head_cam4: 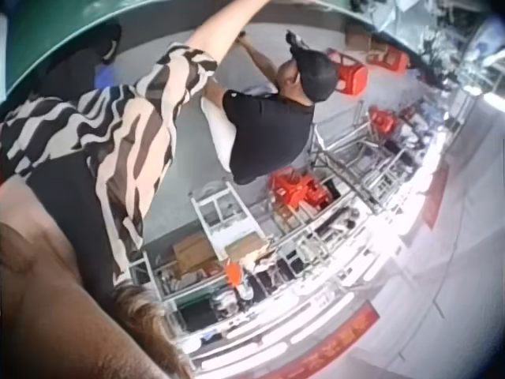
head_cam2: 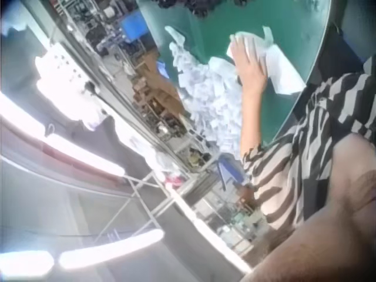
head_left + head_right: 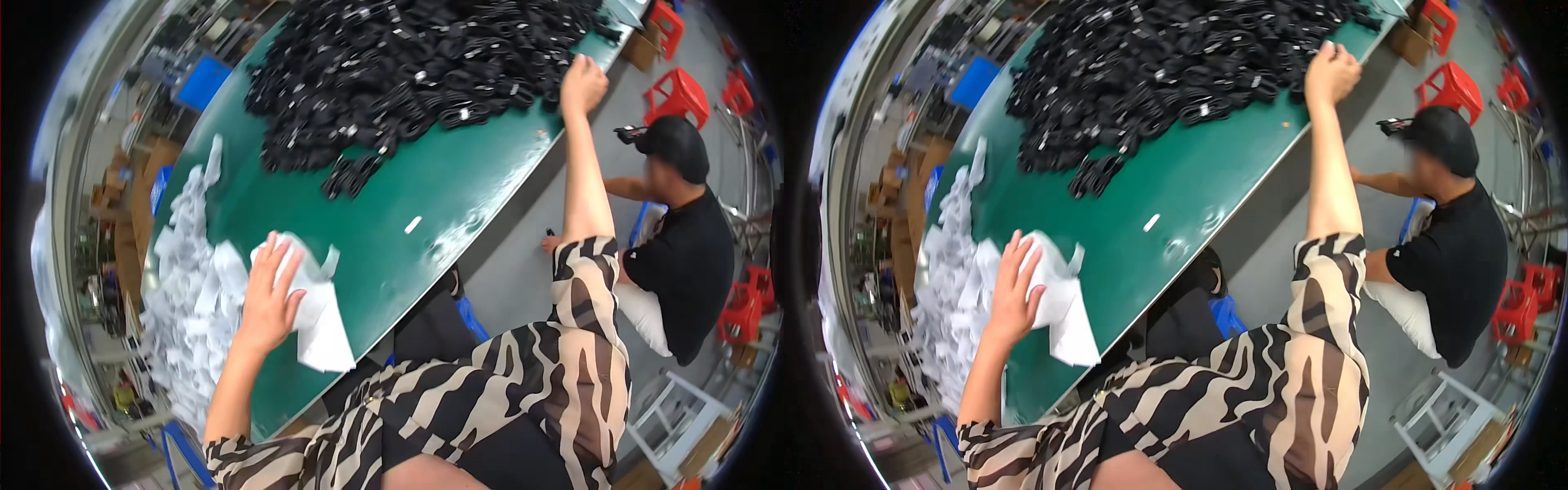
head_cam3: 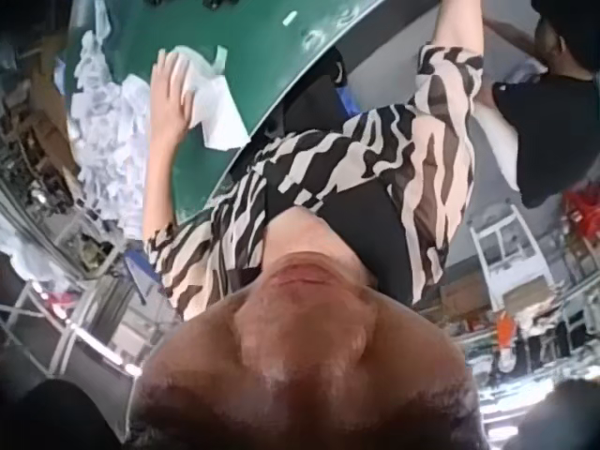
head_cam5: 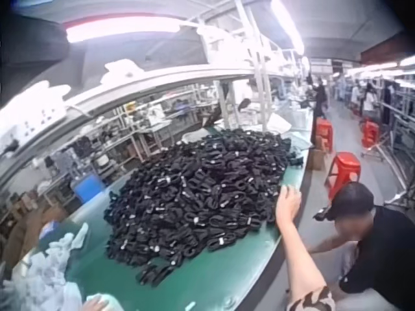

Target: Packaging small black industrial components into white paper sleeves on a production line.

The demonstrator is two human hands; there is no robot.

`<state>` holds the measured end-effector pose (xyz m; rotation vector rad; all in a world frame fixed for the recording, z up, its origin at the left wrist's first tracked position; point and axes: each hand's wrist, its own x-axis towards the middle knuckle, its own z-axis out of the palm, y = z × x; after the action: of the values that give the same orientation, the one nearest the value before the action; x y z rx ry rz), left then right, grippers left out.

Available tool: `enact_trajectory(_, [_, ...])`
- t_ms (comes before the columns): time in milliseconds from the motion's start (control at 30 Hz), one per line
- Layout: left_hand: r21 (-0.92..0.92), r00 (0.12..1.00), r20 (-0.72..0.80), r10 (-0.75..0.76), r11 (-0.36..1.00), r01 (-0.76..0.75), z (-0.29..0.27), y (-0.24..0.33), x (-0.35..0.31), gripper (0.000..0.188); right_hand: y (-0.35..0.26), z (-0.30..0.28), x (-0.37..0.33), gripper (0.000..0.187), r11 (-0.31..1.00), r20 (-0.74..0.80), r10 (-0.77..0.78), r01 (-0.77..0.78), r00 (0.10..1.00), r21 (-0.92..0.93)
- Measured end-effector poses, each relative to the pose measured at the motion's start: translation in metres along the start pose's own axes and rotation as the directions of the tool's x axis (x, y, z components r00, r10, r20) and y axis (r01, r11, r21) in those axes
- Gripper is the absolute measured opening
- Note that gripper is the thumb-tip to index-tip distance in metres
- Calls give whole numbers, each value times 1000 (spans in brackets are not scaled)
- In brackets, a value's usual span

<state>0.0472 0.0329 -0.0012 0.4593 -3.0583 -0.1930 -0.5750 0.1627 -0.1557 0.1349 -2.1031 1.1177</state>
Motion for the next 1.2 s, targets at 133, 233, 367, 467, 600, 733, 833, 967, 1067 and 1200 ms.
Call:
enact_trajectory(133, [-20, 947, -131, -293, 956, 293, -16, -20, -138, 57, -115, -72, -108, 23, 862, 140, -275, 179, 951, 475])
enact_trajectory(233, [-106, 865, -279, -418, 908, 405, 0, -7, -191, 53, -184, -132, -175, 14, 648, 343, -561, 142, 753, 749])
enact_trajectory(367, [-224, 780, -367, -507, 862, 455, 20, 8, -226, 48, -235, -154, -244, 40, 572, 430, -812, 392, 395, 721])
enact_trajectory(467, [-298, 728, -408, -551, 834, 465, 37, 9, -233, 47, -262, -150, -273, 39, 552, 433, -833, 464, 345, 693])
enact_trajectory(600, [-507, 594, -293, -750, 648, 568, 56, -20, -209, 57, -300, -177, -313, 30, 451, 404, -892, 358, 201, 817])
enact_trajectory(733, [-363, 557, -268, -786, 618, 697, 82, -66, -159, 92, -324, -218, -379, 47, 608, 591, -791, 293, 154, 738])
enact_trajectory(833, [-358, 571, -268, -776, 631, 688, 96, -84, -120, 103, -333, -212, -405, 43, 660, 686, -726, 331, 51, 674])
enact_trajectory(967, [-585, 537, -66, -841, 469, 662, 109, -128, -107, 67, -377, -219, -440, 17, 585, 606, -788, -175, 109, 792])
enact_trajectory(1067, [-989, 565, 12, -825, 73, 129, 123, -145, -140, 52, -416, -254, -448, 19, 511, 542, -840, -344, -6, 788])
enact_trajectory(1200, [-981, 556, -112, -823, 3, -193, 75, -111, -221, 45, -434, -306, -402, 22, 266, 378, -921, -553, 97, 790])
